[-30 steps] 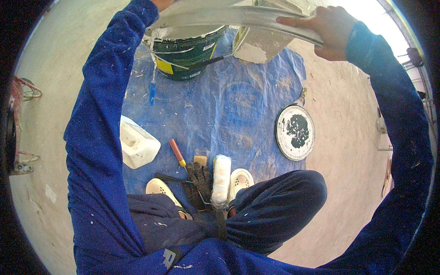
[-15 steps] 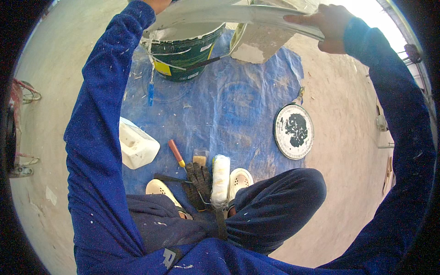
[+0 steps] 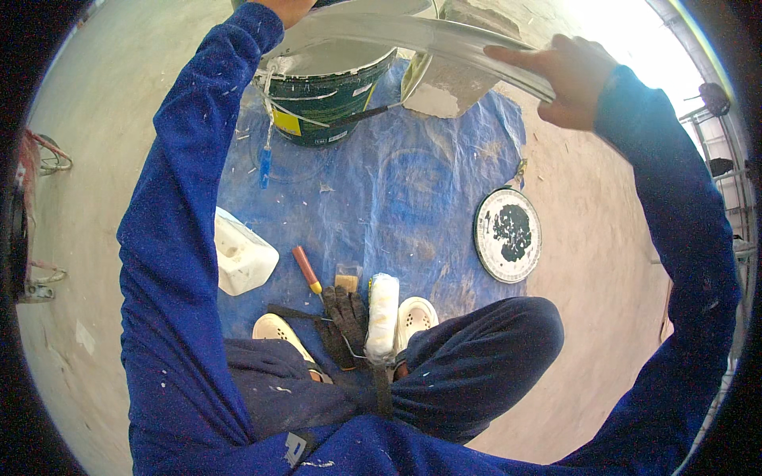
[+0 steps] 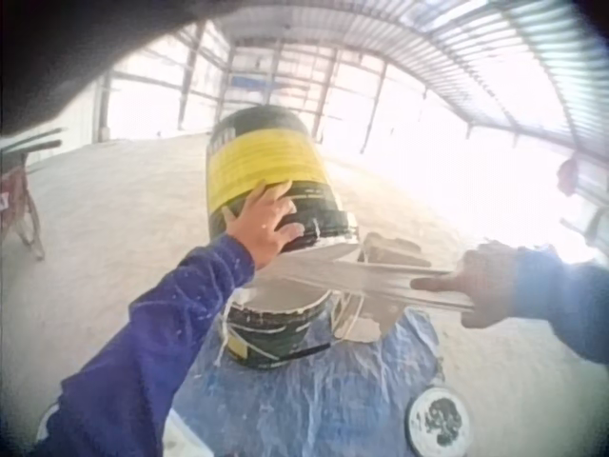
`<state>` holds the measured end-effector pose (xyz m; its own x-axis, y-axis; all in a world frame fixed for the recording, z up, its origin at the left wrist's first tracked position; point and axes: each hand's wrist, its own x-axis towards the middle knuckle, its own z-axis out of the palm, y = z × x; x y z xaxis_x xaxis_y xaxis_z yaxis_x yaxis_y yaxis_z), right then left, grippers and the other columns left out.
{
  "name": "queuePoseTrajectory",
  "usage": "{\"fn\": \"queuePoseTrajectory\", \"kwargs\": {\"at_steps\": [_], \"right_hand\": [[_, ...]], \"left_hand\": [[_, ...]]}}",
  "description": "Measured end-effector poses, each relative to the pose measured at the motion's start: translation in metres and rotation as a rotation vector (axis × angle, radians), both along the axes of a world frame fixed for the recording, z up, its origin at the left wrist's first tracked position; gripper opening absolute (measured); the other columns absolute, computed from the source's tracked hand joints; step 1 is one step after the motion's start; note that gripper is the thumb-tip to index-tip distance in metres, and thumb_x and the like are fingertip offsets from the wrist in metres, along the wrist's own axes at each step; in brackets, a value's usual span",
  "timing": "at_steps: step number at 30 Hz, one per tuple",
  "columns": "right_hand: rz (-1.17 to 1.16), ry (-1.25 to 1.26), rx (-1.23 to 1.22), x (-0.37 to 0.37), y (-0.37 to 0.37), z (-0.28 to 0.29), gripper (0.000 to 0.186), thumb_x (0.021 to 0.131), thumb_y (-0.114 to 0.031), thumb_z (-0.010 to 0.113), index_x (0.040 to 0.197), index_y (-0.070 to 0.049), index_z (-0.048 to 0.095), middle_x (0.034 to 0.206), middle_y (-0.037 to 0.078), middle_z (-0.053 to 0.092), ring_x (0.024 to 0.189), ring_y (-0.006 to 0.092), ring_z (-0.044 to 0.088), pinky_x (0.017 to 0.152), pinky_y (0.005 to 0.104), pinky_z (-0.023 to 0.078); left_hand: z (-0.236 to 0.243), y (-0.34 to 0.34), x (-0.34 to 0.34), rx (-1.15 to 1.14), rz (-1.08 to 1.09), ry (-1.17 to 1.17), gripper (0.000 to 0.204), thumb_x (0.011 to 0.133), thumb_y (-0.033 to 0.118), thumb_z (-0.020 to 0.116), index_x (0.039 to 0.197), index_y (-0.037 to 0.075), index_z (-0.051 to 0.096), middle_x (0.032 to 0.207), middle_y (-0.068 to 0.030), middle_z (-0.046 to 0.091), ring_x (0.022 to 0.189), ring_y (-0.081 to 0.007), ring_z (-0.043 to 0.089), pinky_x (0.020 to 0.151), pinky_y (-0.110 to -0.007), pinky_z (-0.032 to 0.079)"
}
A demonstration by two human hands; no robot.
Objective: The person pours white paint from a large bucket into a smaller bucket, then uses a long metal rod to stir the contents. They add a liquid from a white plastic jug and continue mixing the paint thoroughly.
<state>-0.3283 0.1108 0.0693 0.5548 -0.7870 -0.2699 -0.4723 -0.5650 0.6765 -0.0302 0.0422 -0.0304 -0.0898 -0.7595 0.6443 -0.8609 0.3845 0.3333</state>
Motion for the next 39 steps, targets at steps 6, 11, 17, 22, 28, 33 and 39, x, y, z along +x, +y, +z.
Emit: {"fn": "queuePoseTrajectory", "kwargs": {"at_steps": [6, 11, 17, 22, 28, 33, 39], "right_hand": [[0.003, 0.026, -0.035, -0.004, -0.021, -0.001, 0.085, 0.059, -0.003, 0.056, 0.136, -0.03, 0.031, 0.061, 0.011, 0.059, 0.045, 0.0193, 0.055, 0.054, 0.0318, 0.053], [0.017, 0.014, -0.034, -0.027, -0.016, 0.008, 0.086, 0.057, -0.002, 0.055, 0.136, -0.029, 0.032, 0.061, 0.012, 0.058, 0.046, 0.0213, 0.056, 0.056, 0.0335, 0.054], [0.07, -0.085, 0.013, -0.025, -0.007, 0.008, 0.086, 0.056, -0.003, 0.052, 0.137, -0.025, 0.03, 0.06, 0.014, 0.055, 0.047, 0.0239, 0.055, 0.054, 0.036, 0.051], [-0.061, -0.082, -0.006, -0.002, -0.026, -0.001, 0.085, 0.061, -0.005, 0.053, 0.137, -0.033, 0.026, 0.07, 0.015, 0.057, 0.058, 0.0243, 0.058, 0.059, 0.0375, 0.052], [0.094, -0.02, -0.087, -0.012, -0.061, -0.01, 0.088, 0.062, -0.006, 0.055, 0.138, -0.035, 0.021, 0.064, 0.014, 0.056, 0.051, 0.0236, 0.056, 0.057, 0.0361, 0.052], [0.069, -0.012, -0.162, -0.032, -0.06, -0.018, 0.086, 0.064, -0.01, 0.058, 0.137, -0.037, 0.021, 0.069, 0.017, 0.057, 0.062, 0.0267, 0.058, 0.065, 0.0379, 0.053], [-0.148, -0.086, -0.022, -0.029, -0.012, -0.018, 0.084, 0.065, -0.008, 0.057, 0.137, -0.037, 0.024, 0.074, 0.015, 0.058, 0.064, 0.0264, 0.06, 0.067, 0.0385, 0.054]], "left_hand": [[0.001, 0.002, -0.002, 0.032, 0.014, 0.006, 0.04, 0.081, 0.036, 0.056, 0.111, 0.009, 0.054, 0.141, -0.0047, 0.028, 0.133, -0.0297, 0.016, 0.098, -0.067, 0.009], [0.0, 0.001, -0.001, -0.017, -0.008, 0.008, 0.039, 0.081, 0.035, 0.056, 0.11, 0.009, 0.054, 0.141, -0.0058, 0.029, 0.132, -0.0305, 0.017, 0.098, -0.066, 0.008], [-0.007, -0.01, 0.003, -0.046, -0.022, -0.004, 0.039, 0.081, 0.035, 0.056, 0.109, 0.008, 0.055, 0.14, -0.0073, 0.03, 0.131, -0.0313, 0.018, 0.098, -0.066, 0.009], [-0.006, -0.014, 0.006, -0.162, -0.132, 0.017, 0.039, 0.081, 0.035, 0.057, 0.108, 0.007, 0.055, 0.14, -0.0066, 0.03, 0.132, -0.0309, 0.018, 0.099, -0.065, 0.009], [-0.003, -0.009, 0.001, -0.023, 0.001, 0.021, 0.038, 0.081, 0.036, 0.057, 0.109, 0.009, 0.055, 0.141, -0.0048, 0.029, 0.131, -0.0313, 0.018, 0.099, -0.065, 0.007], [-0.009, -0.018, 0.006, -0.049, 0.0, -0.007, 0.038, 0.081, 0.035, 0.057, 0.108, 0.009, 0.054, 0.141, -0.0055, 0.029, 0.131, -0.0321, 0.02, 0.101, -0.062, 0.009], [-0.013, -0.03, 0.012, -0.199, -0.135, -0.016, 0.038, 0.08, 0.033, 0.058, 0.108, 0.007, 0.053, 0.139, -0.009, 0.032, 0.129, -0.0332, 0.023, 0.103, -0.056, 0.013]]}}
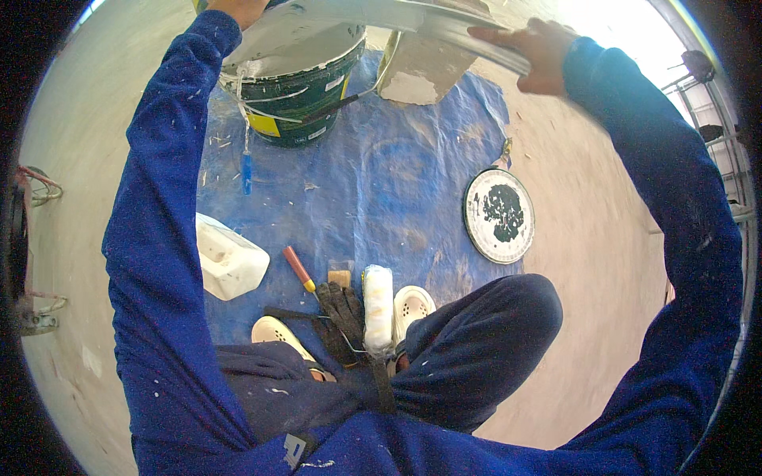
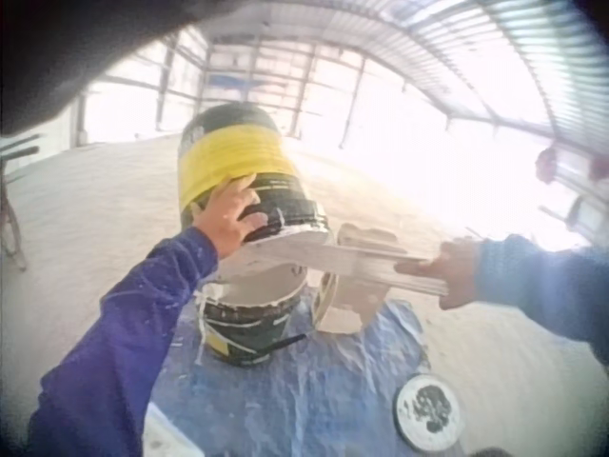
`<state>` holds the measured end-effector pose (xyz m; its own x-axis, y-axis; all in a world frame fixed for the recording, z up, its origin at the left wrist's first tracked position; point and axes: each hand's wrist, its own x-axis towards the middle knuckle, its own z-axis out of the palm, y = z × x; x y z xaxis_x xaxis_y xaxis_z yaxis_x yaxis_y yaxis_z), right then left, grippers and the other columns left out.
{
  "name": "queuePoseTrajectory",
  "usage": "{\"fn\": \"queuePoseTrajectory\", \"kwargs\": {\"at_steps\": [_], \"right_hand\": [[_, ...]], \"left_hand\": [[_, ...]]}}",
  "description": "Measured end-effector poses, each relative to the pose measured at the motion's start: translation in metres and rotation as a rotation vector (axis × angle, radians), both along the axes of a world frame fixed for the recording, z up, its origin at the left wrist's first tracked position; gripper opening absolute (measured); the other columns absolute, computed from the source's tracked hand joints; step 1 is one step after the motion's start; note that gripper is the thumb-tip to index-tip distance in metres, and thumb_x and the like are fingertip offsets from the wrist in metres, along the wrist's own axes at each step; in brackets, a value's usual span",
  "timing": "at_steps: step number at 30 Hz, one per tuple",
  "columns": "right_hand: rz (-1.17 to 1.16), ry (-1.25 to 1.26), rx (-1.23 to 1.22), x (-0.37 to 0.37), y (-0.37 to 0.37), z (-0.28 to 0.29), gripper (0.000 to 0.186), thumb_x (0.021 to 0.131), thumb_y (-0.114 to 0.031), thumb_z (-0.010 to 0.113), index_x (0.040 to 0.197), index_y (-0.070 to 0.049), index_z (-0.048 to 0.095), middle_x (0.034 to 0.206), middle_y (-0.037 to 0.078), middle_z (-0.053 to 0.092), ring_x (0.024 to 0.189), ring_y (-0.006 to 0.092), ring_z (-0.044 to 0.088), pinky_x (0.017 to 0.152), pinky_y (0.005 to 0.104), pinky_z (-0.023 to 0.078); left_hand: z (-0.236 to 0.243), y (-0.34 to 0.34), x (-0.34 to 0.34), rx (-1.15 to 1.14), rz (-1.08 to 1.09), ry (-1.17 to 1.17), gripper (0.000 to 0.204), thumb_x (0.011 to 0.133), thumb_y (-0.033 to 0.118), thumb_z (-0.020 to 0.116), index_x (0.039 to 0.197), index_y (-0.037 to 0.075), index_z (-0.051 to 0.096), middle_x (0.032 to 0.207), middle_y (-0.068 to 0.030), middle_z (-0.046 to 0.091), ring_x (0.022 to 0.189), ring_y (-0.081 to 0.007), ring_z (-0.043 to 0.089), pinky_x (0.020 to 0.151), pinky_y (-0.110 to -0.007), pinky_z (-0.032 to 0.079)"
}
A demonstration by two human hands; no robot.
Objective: The person pours white paint from a large bucket into a smaller bucket, then uses a long metal rod to stir the contents. They add a liquid from a white plastic jug and continue mixing the paint thoroughly.
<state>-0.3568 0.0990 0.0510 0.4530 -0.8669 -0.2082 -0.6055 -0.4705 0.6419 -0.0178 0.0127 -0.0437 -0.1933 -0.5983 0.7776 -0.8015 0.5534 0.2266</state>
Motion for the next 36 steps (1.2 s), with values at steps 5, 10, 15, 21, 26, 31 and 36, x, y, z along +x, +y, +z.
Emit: {"fn": "queuePoseTrajectory", "kwargs": {"at_steps": [5, 10, 15, 21, 26, 31, 36], "right_hand": [[0.01, -0.132, 0.093, 0.001, 0.034, -0.004, 0.079, 0.065, -0.01, 0.059, 0.136, -0.03, 0.03, 0.073, 0.016, 0.059, 0.064, 0.0263, 0.061, 0.07, 0.037, 0.055], [0.209, -0.223, 0.061, 0.026, 0.028, -0.009, 0.086, 0.061, -0.004, 0.056, 0.139, -0.024, 0.025, 0.056, 0.015, 0.057, 0.041, 0.0213, 0.053, 0.049, 0.0328, 0.051], [-0.115, -0.109, 0.202, 0.055, 0.002, 0.011, 0.073, 0.071, -0.022, 0.059, 0.137, -0.018, 0.027, 0.083, 0.022, 0.061, 0.078, 0.0339, 0.061, 0.074, 0.0408, 0.048], [-0.041, -0.061, 0.022, 0.035, -0.015, -0.005, 0.081, 0.068, -0.014, 0.059, 0.139, -0.027, 0.022, 0.069, 0.019, 0.058, 0.058, 0.0283, 0.059, 0.061, 0.0388, 0.051], [-0.032, -0.039, -0.003, 0.013, 0.019, -0.027, 0.084, 0.07, -0.014, 0.059, 0.14, -0.028, 0.016, 0.078, 0.022, 0.057, 0.065, 0.03, 0.06, 0.062, 0.0398, 0.052], [-0.05, -0.284, 0.132, 0.015, 0.063, -0.036, 0.077, 0.067, -0.011, 0.058, 0.137, -0.017, 0.028, 0.057, 0.019, 0.055, 0.052, 0.0312, 0.058, 0.063, 0.0412, 0.052], [0.069, -0.236, 0.02, 0.045, 0.051, -0.051, 0.077, 0.067, -0.013, 0.06, 0.137, -0.016, 0.029, 0.064, 0.021, 0.058, 0.056, 0.0309, 0.061, 0.062, 0.0391, 0.054]], "left_hand": [[0.001, 0.006, -0.003, 0.099, 0.121, -0.013, 0.04, 0.079, 0.033, 0.058, 0.108, 0.006, 0.053, 0.139, -0.0096, 0.032, 0.129, -0.0332, 0.023, 0.103, -0.055, 0.014], [0.0, 0.003, -0.002, 0.072, 0.095, -0.011, 0.039, 0.08, 0.033, 0.058, 0.107, 0.006, 0.053, 0.139, -0.0094, 0.032, 0.129, -0.0333, 0.023, 0.103, -0.055, 0.013], [-0.001, 0.003, -0.002, -0.046, -0.016, -0.02, 0.038, 0.079, 0.032, 0.059, 0.105, 0.005, 0.054, 0.138, -0.0103, 0.033, 0.128, -0.0336, 0.024, 0.104, -0.052, 0.014], [0.0, 0.006, -0.004, 0.056, 0.097, 0.003, 0.038, 0.079, 0.031, 0.059, 0.105, 0.005, 0.054, 0.138, -0.0112, 0.032, 0.127, -0.0344, 0.024, 0.105, -0.048, 0.016], [0.0, -0.001, -0.001, -0.012, 0.022, -0.002, 0.038, 0.08, 0.034, 0.057, 0.107, 0.007, 0.054, 0.14, -0.0094, 0.031, 0.129, -0.0329, 0.021, 0.104, -0.052, 0.014], [0.002, 0.007, -0.005, 0.151, 0.167, 0.012, 0.039, 0.081, 0.037, 0.056, 0.108, 0.009, 0.054, 0.141, -0.0066, 0.029, 0.13, -0.0318, 0.021, 0.101, -0.061, 0.011], [0.007, 0.014, -0.009, 0.154, 0.162, 0.016, 0.041, 0.081, 0.038, 0.056, 0.111, 0.01, 0.053, 0.141, -0.0051, 0.029, 0.13, -0.0291, 0.021, 0.099, -0.064, 0.009]]}}
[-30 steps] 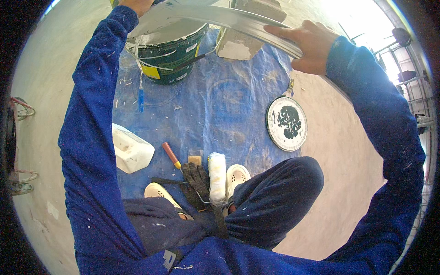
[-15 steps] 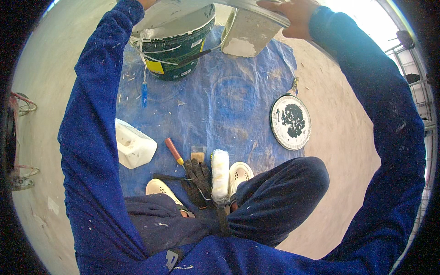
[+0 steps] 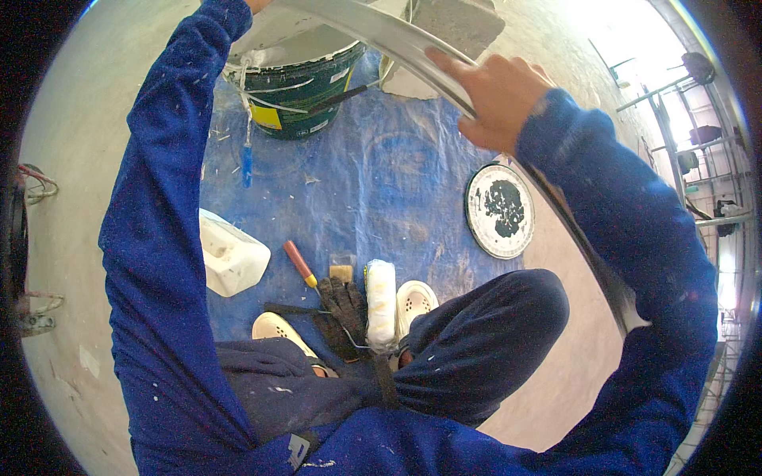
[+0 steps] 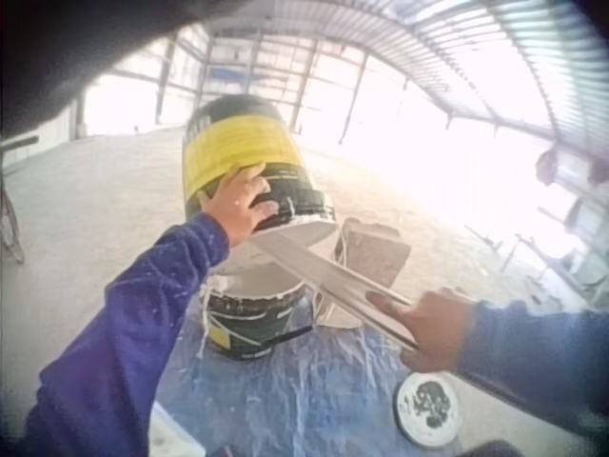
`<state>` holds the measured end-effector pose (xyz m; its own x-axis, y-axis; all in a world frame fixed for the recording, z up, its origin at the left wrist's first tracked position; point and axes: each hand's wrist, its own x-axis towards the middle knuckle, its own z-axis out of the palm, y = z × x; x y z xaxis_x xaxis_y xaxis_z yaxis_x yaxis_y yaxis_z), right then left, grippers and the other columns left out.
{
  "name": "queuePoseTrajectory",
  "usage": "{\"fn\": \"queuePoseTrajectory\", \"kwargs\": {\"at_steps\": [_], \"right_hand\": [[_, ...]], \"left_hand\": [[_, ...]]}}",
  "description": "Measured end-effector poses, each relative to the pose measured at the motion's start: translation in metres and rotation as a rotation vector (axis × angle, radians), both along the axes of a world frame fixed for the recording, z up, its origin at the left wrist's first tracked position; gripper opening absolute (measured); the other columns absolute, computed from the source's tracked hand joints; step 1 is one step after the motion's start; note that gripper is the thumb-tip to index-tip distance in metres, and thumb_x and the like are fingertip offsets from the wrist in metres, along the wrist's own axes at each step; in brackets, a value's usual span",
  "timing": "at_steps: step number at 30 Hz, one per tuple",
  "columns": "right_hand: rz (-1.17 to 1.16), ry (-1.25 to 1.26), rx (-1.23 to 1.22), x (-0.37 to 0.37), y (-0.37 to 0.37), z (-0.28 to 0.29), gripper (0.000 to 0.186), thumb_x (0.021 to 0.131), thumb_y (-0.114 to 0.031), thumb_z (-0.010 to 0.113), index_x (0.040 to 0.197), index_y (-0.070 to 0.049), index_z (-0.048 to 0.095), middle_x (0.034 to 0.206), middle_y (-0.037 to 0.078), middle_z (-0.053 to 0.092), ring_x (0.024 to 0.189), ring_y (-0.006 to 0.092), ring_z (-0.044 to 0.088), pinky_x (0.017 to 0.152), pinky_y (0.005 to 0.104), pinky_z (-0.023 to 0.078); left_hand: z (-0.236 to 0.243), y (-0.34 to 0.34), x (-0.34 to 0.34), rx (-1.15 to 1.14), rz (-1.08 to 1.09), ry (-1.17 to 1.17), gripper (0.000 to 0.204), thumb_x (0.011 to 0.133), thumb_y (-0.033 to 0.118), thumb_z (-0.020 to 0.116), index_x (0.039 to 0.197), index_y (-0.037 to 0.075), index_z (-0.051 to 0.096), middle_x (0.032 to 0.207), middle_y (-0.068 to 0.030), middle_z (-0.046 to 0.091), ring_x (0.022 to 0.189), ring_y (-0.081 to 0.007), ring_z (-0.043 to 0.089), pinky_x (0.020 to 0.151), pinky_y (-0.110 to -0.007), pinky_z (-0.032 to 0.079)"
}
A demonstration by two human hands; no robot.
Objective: The person pours white paint from a large bucket into a smaller bucket, then uses a long metal rod to stir the contents. They add a liquid from a white plastic jug and continue mixing the paint thoroughly.
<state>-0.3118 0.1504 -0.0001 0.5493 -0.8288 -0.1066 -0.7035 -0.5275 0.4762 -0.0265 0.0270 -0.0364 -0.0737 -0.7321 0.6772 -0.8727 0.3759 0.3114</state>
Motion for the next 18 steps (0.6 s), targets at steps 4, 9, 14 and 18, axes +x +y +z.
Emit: {"fn": "queuePoseTrajectory", "kwargs": {"at_steps": [4, 9, 14, 18], "right_hand": [[0.083, -0.045, -0.025, 0.024, -0.037, 0.003, 0.076, 0.067, -0.012, 0.059, 0.136, -0.017, 0.03, 0.072, 0.022, 0.061, 0.063, 0.031, 0.062, 0.068, 0.0405, 0.054], [-0.106, 0.042, 0.017, 0.01, -0.071, 0.009, 0.076, 0.073, -0.025, 0.058, 0.139, -0.024, 0.019, 0.098, 0.026, 0.058, 0.092, 0.0354, 0.058, 0.08, 0.0435, 0.046], [-0.233, 0.005, 0.155, -0.01, -0.055, 0.023, 0.081, 0.071, -0.02, 0.057, 0.141, -0.018, 0.016, 0.104, 0.024, 0.055, 0.099, 0.033, 0.054, 0.085, 0.0413, 0.044], [-0.368, -0.035, 0.423, -0.013, -0.02, 0.034, 0.08, 0.068, -0.016, 0.057, 0.139, -0.014, 0.021, 0.075, 0.017, 0.06, 0.07, 0.0291, 0.06, 0.066, 0.036, 0.049]], "left_hand": [[-0.004, -0.007, 0.003, -0.061, -0.004, -0.012, 0.042, 0.08, 0.039, 0.056, 0.111, 0.01, 0.054, 0.14, -0.0049, 0.03, 0.13, -0.0277, 0.023, 0.101, -0.06, 0.012], [-0.008, -0.024, 0.013, -0.193, -0.137, -0.082, 0.043, 0.082, 0.036, 0.055, 0.11, 0.003, 0.054, 0.136, -0.0143, 0.035, 0.126, -0.0306, 0.03, 0.105, -0.043, 0.02], [-0.003, -0.036, 0.025, -0.161, -0.19, -0.104, 0.047, 0.084, 0.034, 0.054, 0.109, -0.005, 0.053, 0.133, -0.0205, 0.038, 0.124, -0.0319, 0.033, 0.104, -0.035, 0.024], [-0.002, -0.038, 0.028, -0.158, -0.183, -0.121, 0.045, 0.084, 0.032, 0.054, 0.109, -0.005, 0.053, 0.133, -0.0217, 0.037, 0.124, -0.0315, 0.033, 0.104, -0.035, 0.023]]}}
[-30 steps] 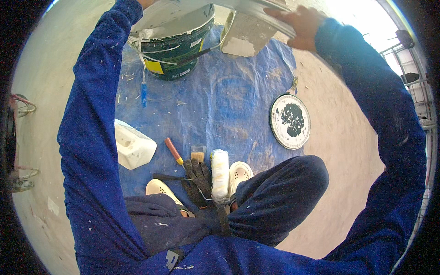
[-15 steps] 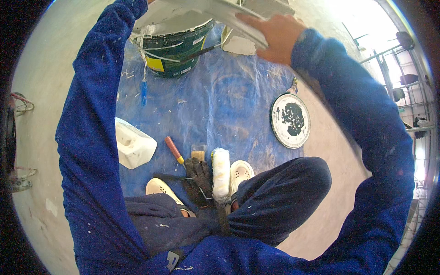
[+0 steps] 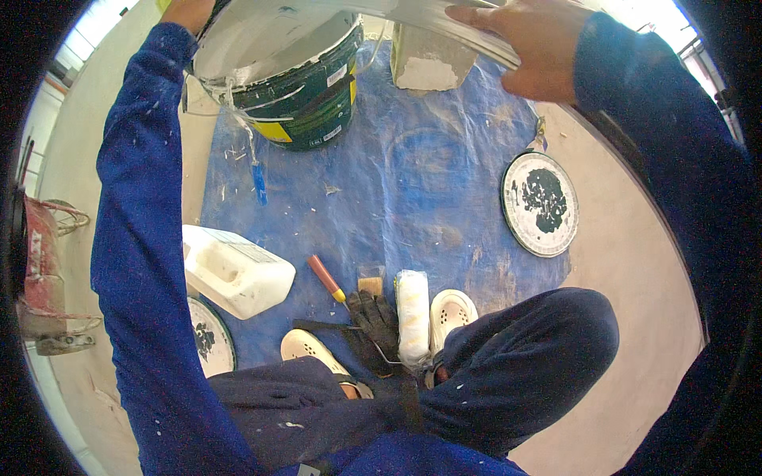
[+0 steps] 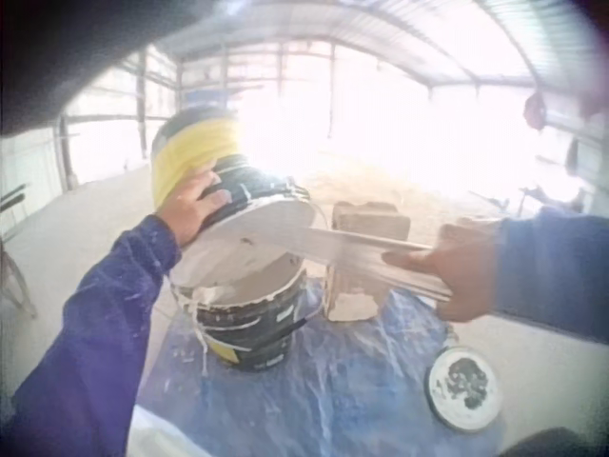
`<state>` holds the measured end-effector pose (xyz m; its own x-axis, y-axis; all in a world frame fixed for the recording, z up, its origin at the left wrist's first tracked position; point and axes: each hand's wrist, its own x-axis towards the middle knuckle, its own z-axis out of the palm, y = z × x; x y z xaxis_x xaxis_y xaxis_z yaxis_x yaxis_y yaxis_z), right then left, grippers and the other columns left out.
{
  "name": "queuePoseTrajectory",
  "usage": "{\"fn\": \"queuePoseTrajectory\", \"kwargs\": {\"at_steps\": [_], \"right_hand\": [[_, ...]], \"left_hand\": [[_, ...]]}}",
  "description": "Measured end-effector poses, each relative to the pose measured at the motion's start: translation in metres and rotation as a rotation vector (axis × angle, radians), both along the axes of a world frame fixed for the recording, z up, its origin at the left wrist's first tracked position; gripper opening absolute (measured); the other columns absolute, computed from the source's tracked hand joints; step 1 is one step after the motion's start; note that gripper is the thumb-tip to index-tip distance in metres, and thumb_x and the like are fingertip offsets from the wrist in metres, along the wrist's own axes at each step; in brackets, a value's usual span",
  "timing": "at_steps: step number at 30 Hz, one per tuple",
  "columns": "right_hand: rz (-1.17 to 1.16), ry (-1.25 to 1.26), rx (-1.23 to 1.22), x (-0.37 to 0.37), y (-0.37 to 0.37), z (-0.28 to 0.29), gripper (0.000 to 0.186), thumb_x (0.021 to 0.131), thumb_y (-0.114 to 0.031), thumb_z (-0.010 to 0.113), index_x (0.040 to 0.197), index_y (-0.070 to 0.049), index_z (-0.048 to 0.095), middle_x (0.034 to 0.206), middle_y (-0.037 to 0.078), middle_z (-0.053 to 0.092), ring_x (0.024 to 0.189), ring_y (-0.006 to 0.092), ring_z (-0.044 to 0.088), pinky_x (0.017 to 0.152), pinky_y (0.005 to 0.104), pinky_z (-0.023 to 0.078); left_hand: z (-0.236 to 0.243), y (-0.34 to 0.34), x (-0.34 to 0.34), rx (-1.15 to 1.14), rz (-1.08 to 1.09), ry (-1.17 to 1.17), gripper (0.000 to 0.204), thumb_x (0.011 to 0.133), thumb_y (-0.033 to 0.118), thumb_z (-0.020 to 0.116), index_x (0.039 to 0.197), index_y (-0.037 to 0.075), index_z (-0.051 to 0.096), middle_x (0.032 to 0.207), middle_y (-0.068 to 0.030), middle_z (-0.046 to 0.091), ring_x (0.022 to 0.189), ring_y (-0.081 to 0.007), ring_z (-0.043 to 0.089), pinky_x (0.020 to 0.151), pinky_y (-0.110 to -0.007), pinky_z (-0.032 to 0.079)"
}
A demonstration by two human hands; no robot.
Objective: The person pours white paint from a large bucket into a smaller bucket, then uses a long metal rod to stir the contents. They add a liquid from a white plastic jug and continue mixing the paint thoroughly.
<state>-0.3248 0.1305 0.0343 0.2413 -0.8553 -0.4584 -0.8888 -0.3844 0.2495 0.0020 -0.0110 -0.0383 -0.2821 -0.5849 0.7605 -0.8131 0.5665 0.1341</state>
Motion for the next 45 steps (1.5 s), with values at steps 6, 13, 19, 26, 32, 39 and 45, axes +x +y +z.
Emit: {"fn": "queuePoseTrajectory", "kwargs": {"at_steps": [6, 13, 19, 26, 32, 39, 45], "right_hand": [[0.157, -0.166, -0.186, -0.004, -0.002, -0.022, 0.07, 0.067, -0.018, 0.057, 0.133, -0.01, 0.035, 0.063, 0.016, 0.059, 0.054, 0.029, 0.059, 0.054, 0.0373, 0.049], [0.411, -0.397, -0.237, 0.011, -0.079, -0.054, 0.072, 0.065, -0.026, 0.06, 0.13, -0.004, 0.037, 0.106, 0.026, 0.056, 0.099, 0.0353, 0.055, 0.087, 0.0387, 0.043], [0.243, -0.265, -0.156, -0.019, -0.081, -0.047, 0.077, 0.066, -0.027, 0.06, 0.134, -0.004, 0.032, 0.113, 0.027, 0.052, 0.107, 0.035, 0.051, 0.092, 0.0371, 0.041], [0.367, -0.376, -0.275, -0.019, -0.003, -0.047, 0.08, 0.057, -0.006, 0.059, 0.134, -0.018, 0.037, 0.093, 0.023, 0.062, 0.067, 0.0271, 0.062, 0.077, 0.0364, 0.051], [0.289, -0.304, -0.105, 0.02, -0.048, -0.032, 0.074, 0.068, -0.028, 0.057, 0.133, -0.002, 0.032, 0.11, 0.028, 0.052, 0.102, 0.0353, 0.053, 0.09, 0.0384, 0.041], [0.359, -0.465, -0.33, 0.014, -0.063, -0.055, 0.083, 0.056, -0.007, 0.059, 0.135, -0.015, 0.036, 0.095, 0.026, 0.061, 0.069, 0.0268, 0.062, 0.076, 0.0355, 0.051], [0.027, -0.274, 0.0, -0.009, 0.01, -0.022, 0.077, 0.056, -0.012, 0.059, 0.131, -0.011, 0.042, 0.104, 0.026, 0.056, 0.088, 0.0287, 0.058, 0.086, 0.0354, 0.044]], "left_hand": [[0.004, 0.009, -0.004, 0.017, 0.003, -0.024, 0.041, 0.084, 0.027, 0.055, 0.111, -0.004, 0.051, 0.134, -0.0204, 0.036, 0.123, -0.0311, 0.034, 0.103, -0.034, 0.024], [0.008, 0.02, -0.012, 0.175, -0.05, 0.133, 0.049, 0.086, 0.024, 0.054, 0.125, -0.002, 0.041, 0.126, -0.0162, 0.043, 0.117, -0.0251, 0.039, 0.1, -0.03, 0.026], [0.009, 0.018, -0.011, 0.228, -0.052, 0.176, 0.038, 0.086, 0.022, 0.054, 0.114, -0.003, 0.047, 0.13, -0.0165, 0.041, 0.117, -0.0257, 0.039, 0.099, -0.03, 0.027], [0.007, 0.016, -0.01, 0.088, -0.078, 0.045, 0.035, 0.085, 0.021, 0.054, 0.109, -0.004, 0.05, 0.13, -0.0175, 0.04, 0.118, -0.0287, 0.038, 0.1, -0.031, 0.027], [0.003, 0.012, -0.008, 0.06, -0.051, 0.089, 0.039, 0.084, 0.023, 0.055, 0.108, -0.007, 0.051, 0.129, -0.0189, 0.041, 0.119, -0.0296, 0.038, 0.1, -0.032, 0.027], [0.0, 0.011, -0.006, -0.148, 0.042, -0.092, 0.041, 0.082, 0.029, 0.056, 0.105, -0.005, 0.055, 0.127, -0.0209, 0.044, 0.118, -0.0324, 0.04, 0.101, -0.034, 0.028], [0.001, 0.018, -0.014, 0.111, 0.031, 0.131, 0.046, 0.083, 0.034, 0.054, 0.112, -0.001, 0.053, 0.128, -0.0187, 0.043, 0.12, -0.0293, 0.037, 0.101, -0.034, 0.026]]}}
